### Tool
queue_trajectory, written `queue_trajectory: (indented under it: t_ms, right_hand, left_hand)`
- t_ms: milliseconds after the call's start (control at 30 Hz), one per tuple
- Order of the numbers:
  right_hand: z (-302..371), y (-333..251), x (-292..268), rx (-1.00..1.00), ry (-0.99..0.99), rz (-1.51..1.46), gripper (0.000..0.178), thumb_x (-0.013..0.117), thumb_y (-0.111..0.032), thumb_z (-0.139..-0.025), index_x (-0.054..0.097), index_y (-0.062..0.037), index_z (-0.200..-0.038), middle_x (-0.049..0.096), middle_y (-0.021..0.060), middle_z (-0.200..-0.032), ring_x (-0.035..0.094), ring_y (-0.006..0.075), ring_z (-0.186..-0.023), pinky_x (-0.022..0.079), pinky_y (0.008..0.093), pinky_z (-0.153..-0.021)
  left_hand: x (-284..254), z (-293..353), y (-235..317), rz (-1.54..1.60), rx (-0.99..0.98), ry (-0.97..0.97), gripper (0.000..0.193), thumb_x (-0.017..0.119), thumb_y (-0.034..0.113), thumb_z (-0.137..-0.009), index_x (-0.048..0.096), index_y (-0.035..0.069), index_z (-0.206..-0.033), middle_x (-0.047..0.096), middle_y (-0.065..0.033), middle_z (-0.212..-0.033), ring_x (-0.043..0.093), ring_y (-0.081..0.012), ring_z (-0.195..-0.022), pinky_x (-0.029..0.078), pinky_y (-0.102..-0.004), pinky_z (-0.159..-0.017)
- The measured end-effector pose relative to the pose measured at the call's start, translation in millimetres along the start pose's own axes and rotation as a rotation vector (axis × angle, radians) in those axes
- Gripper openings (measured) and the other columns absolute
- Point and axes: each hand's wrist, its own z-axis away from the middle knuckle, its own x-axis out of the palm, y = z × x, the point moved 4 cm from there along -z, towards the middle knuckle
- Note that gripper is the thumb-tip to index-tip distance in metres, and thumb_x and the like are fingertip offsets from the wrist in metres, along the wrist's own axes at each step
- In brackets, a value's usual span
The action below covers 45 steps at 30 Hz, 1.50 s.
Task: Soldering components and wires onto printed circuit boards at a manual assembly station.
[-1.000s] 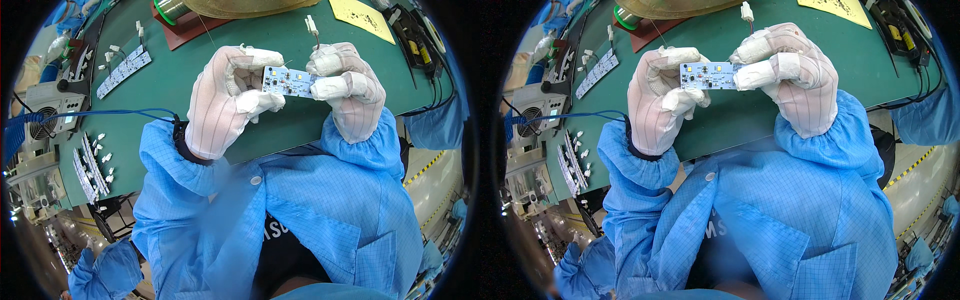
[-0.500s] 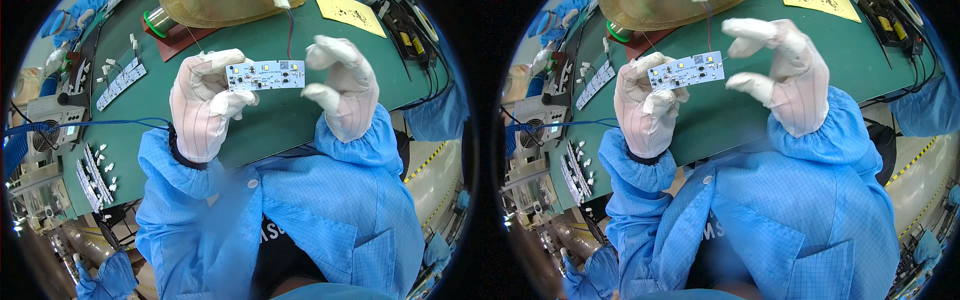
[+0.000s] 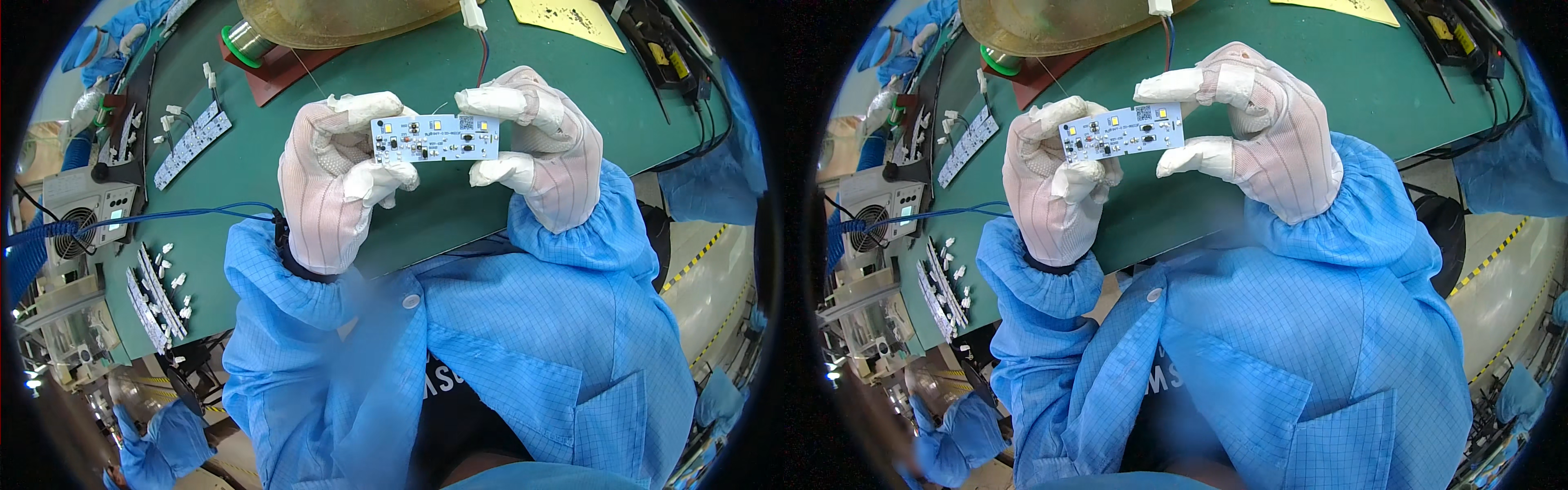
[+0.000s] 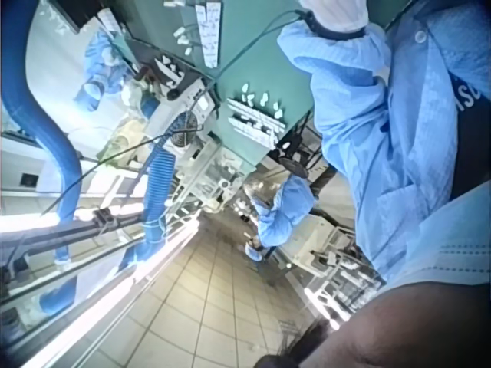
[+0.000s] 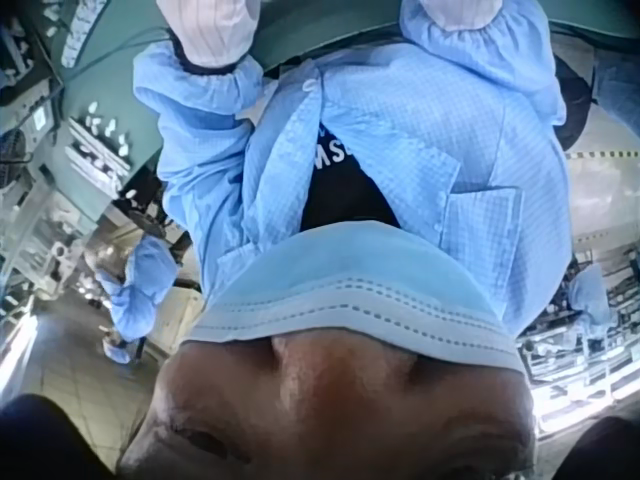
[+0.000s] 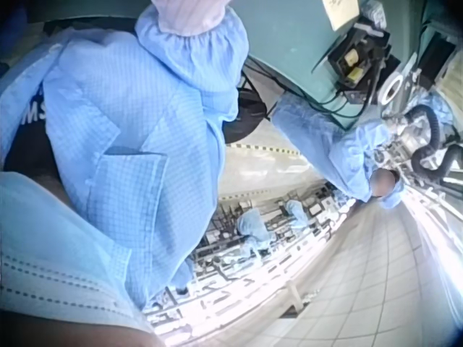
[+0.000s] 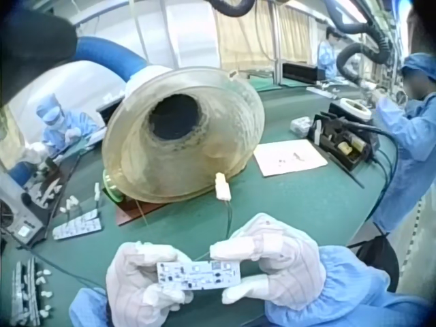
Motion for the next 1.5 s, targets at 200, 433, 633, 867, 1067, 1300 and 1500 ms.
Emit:
queue_trajectory:
  t_ms: [200,433,633,867,1067,1300,1500]
  right_hand:
    - [2.3,4.4,0.7,-0.022,0.034,-0.07,0.058,0.084,-0.024,-0.056,0.065,-0.0015,-0.106,0.062,0.007,-0.088,0.056,0.0183,-0.085,0.046,0.0304,-0.075]
    - [3.8,4.6,0.4,0.03,0.036,-0.102,0.058,0.084,-0.025,-0.056,0.065,-0.0015,-0.106,0.063,0.0074,-0.09,0.057,0.0184,-0.086,0.047,0.0301,-0.076]
    - [0.8,3.0,-0.1,-0.064,0.044,-0.05,0.046,0.082,-0.018,-0.062,0.067,-0.0031,-0.103,0.066,0.0072,-0.085,0.06,0.016,-0.08,0.048,0.0288,-0.07]
    - [2.8,7.2,-0.5,-0.033,0.01,0.004,0.057,0.083,-0.022,-0.057,0.065,0.0004,-0.106,0.064,0.0095,-0.091,0.058,0.0178,-0.086,0.047,0.0298,-0.076]
    - [2.1,-2.5,0.4,0.052,0.013,0.01,0.053,0.081,-0.017,-0.059,0.065,0.001,-0.106,0.062,0.0093,-0.09,0.057,0.0176,-0.084,0.046,0.0294,-0.076]
    - [1.0,-7.1,2.1,0.05,0.073,-0.007,0.041,0.078,-0.017,-0.066,0.067,-0.0038,-0.104,0.062,0.0069,-0.083,0.061,0.0173,-0.078,0.048,0.0279,-0.071]
    - [2.3,-5.0,4.8,0.113,-0.009,0.095,0.046,0.076,-0.016,-0.069,0.063,-0.0009,-0.11,0.059,0.0082,-0.089,0.057,0.0169,-0.084,0.046,0.0288,-0.076]
  left_hand:
    - [1.4,-0.2,-0.5,-0.033,0.058,-0.04,0.048,0.068,0.021,-0.077,0.045,0.003,-0.116,0.057,-0.0159,-0.101,0.057,-0.0161,-0.064,0.041,-0.0223,-0.046]
    - [0.9,-0.6,-1.8,-0.038,0.033,0.001,0.057,0.073,0.031,-0.075,0.046,0.001,-0.115,0.059,-0.0147,-0.097,0.057,-0.0159,-0.062,0.041,-0.0224,-0.046]
    - [-1.2,-2.4,-4.9,-0.06,0.11,0.013,0.065,0.079,0.037,-0.07,0.048,-0.001,-0.111,0.057,-0.0108,-0.09,0.057,-0.0157,-0.064,0.044,-0.0231,-0.051]
    - [-3.6,-3.7,-3.4,-0.028,0.207,-0.012,0.055,0.08,0.018,-0.071,0.047,-0.003,-0.111,0.057,-0.0119,-0.094,0.06,-0.0182,-0.077,0.05,-0.0272,-0.064]
    - [-5.2,-2.6,0.1,-0.107,0.266,-0.012,0.052,0.08,0.002,-0.067,0.048,-0.002,-0.107,0.06,-0.0134,-0.104,0.062,-0.0177,-0.087,0.053,-0.028,-0.074]
    - [-5.9,-2.8,6.1,-0.359,0.279,-0.076,0.052,0.079,0.004,-0.069,0.049,-0.004,-0.111,0.058,-0.0133,-0.105,0.061,-0.0191,-0.09,0.051,-0.0299,-0.08]
    - [-5.9,-1.4,7.8,-0.312,0.262,-0.06,0.053,0.078,0.001,-0.067,0.049,-0.003,-0.111,0.059,-0.0132,-0.103,0.062,-0.0191,-0.09,0.052,-0.0305,-0.08]
